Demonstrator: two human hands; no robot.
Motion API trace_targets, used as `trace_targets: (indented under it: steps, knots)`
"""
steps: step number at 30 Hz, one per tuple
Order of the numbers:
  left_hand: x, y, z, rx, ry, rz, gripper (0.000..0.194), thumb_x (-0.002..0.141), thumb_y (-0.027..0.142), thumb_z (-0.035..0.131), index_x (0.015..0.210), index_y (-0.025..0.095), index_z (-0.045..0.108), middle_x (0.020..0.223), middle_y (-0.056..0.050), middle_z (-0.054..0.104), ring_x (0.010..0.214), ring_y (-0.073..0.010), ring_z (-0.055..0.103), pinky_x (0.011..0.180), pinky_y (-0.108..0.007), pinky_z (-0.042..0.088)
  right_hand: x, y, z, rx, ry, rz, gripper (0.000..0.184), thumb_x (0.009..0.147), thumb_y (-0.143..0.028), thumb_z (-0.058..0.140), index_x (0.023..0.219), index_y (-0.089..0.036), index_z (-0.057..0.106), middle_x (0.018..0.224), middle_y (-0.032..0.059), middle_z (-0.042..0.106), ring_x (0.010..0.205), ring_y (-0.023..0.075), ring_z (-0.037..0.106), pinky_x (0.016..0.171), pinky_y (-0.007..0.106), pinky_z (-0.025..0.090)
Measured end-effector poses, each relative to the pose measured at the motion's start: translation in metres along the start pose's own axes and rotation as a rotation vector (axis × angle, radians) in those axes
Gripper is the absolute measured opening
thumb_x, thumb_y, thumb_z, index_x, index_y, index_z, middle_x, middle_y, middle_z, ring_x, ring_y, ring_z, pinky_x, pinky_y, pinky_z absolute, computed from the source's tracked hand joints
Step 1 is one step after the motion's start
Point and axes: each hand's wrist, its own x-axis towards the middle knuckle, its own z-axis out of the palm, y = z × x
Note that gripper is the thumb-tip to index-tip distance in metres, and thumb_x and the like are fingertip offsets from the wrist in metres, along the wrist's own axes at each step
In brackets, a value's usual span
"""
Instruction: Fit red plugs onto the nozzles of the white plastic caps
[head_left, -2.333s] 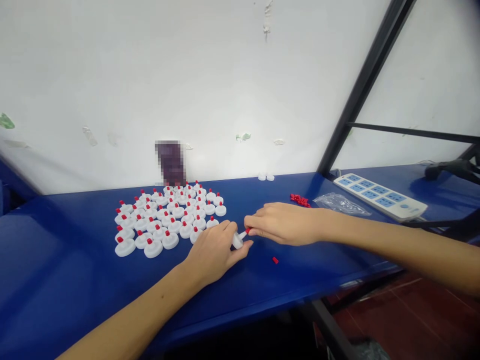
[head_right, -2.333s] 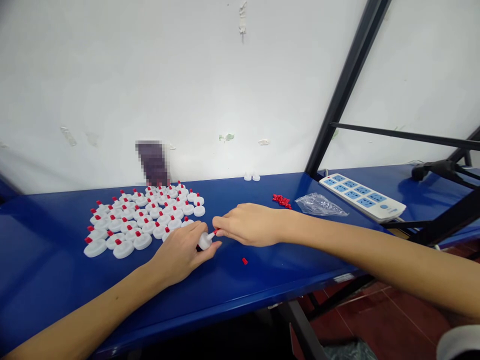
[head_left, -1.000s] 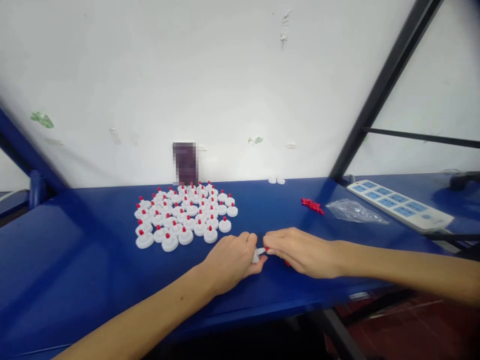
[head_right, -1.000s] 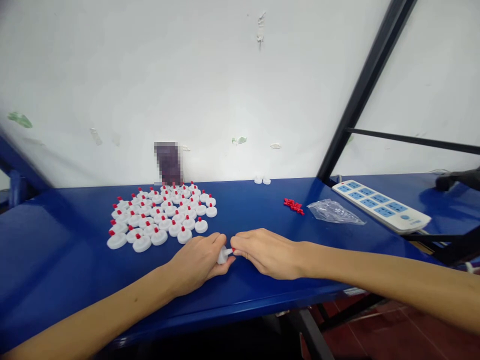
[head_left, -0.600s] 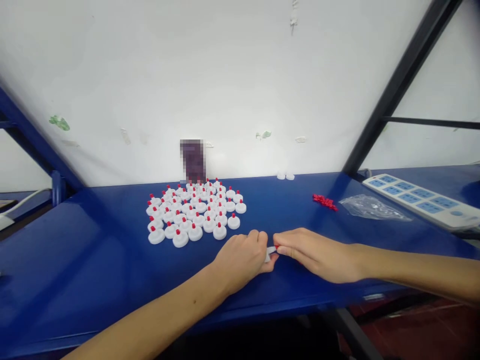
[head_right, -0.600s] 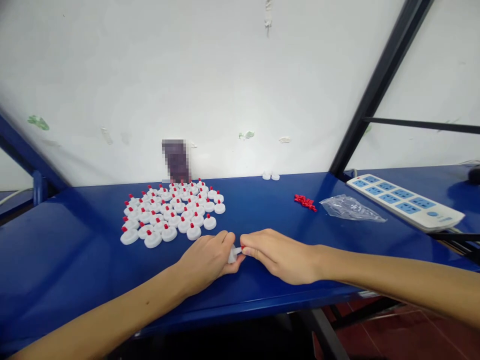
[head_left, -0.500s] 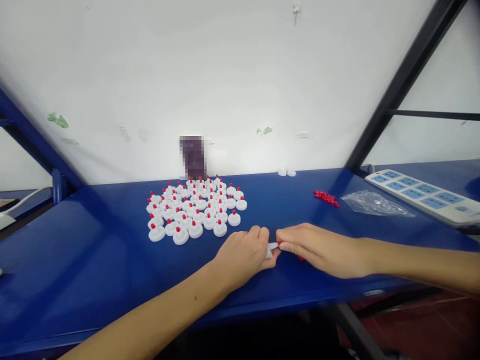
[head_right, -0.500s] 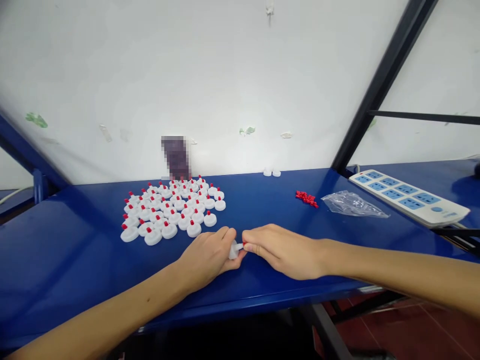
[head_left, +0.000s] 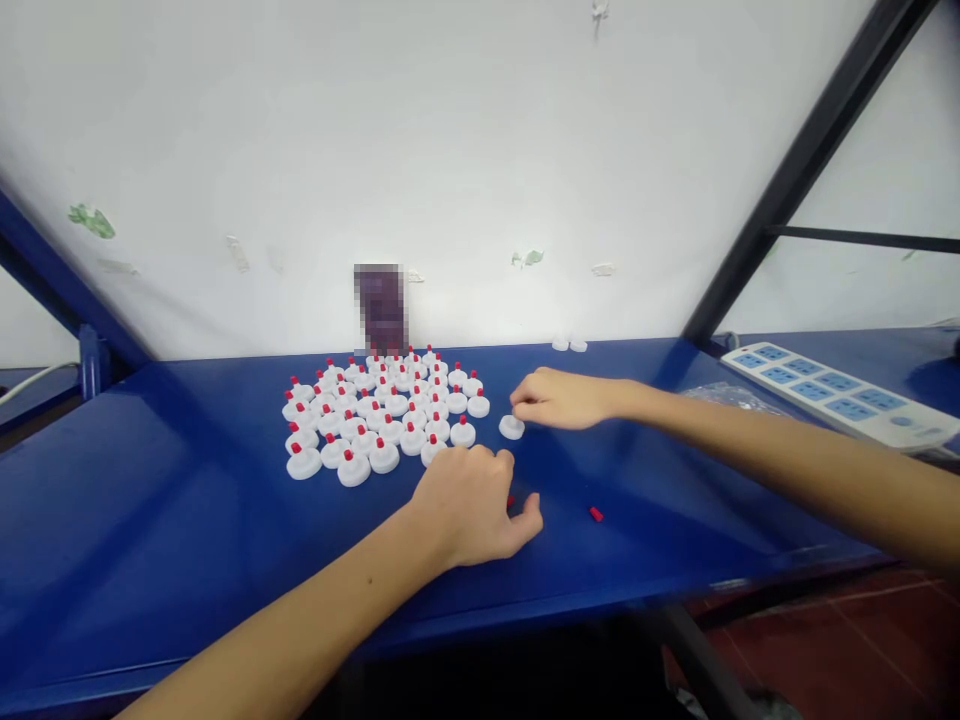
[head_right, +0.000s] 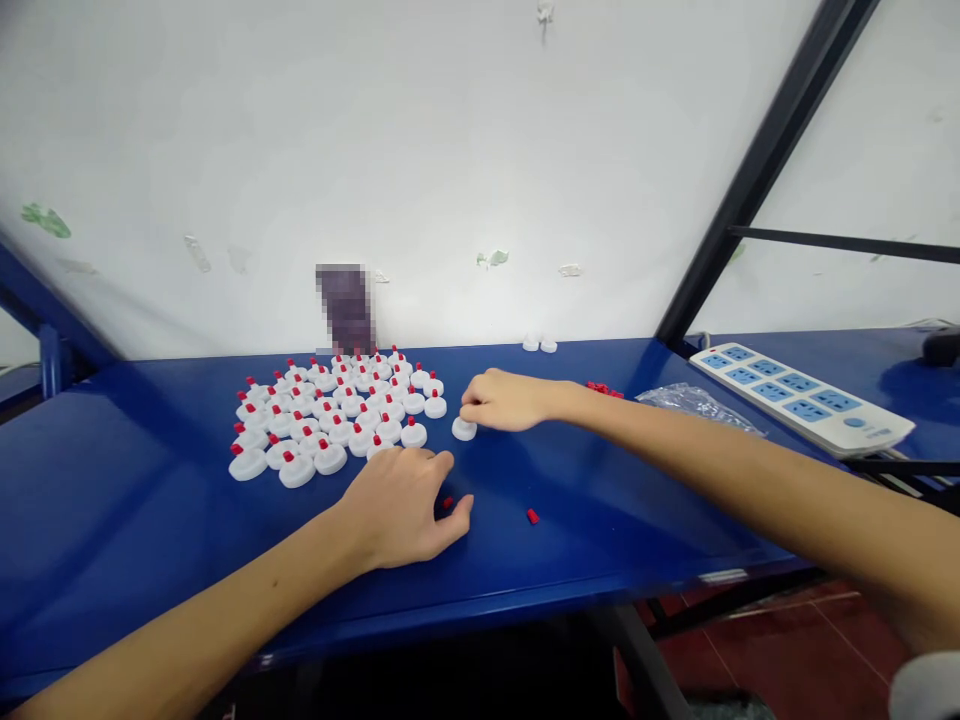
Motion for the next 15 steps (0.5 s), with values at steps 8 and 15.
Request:
trace_targets:
  steps: [8,15]
  knots:
    - [0.001,-0.016,-0.004,-0.021,-0.074,0.254,0.023,0.092,0.035,0.048,0.08,0.018,0.059,0.068,-0.007,0.065,0.058,-0.0252,0.065,0.053,-0.033,0.044,0.018,0.021,-0.003,-0.122,0.178,0.215,0.049,0.1,-0.055,0.037,0.077,-0.016,0.058,0.071,0.0003,0.059,0.066,0.0129,0.051,0.065,0.024,0.037]
    - [-0.001,-0.017,-0.008,-0.041,-0.07,0.33,0.026,0.1,0.03,0.044,0.079,0.019,0.056,0.069,-0.003,0.064,0.058,-0.0207,0.063,0.053,-0.029,0.039,0.018,0.114,-0.021,-0.275,0.417,0.658,0.039,0.097,-0.036,0.057,0.126,-0.01,0.055,0.113,0.0155,0.064,0.099,0.0244,0.063,0.086,0.04,0.052]
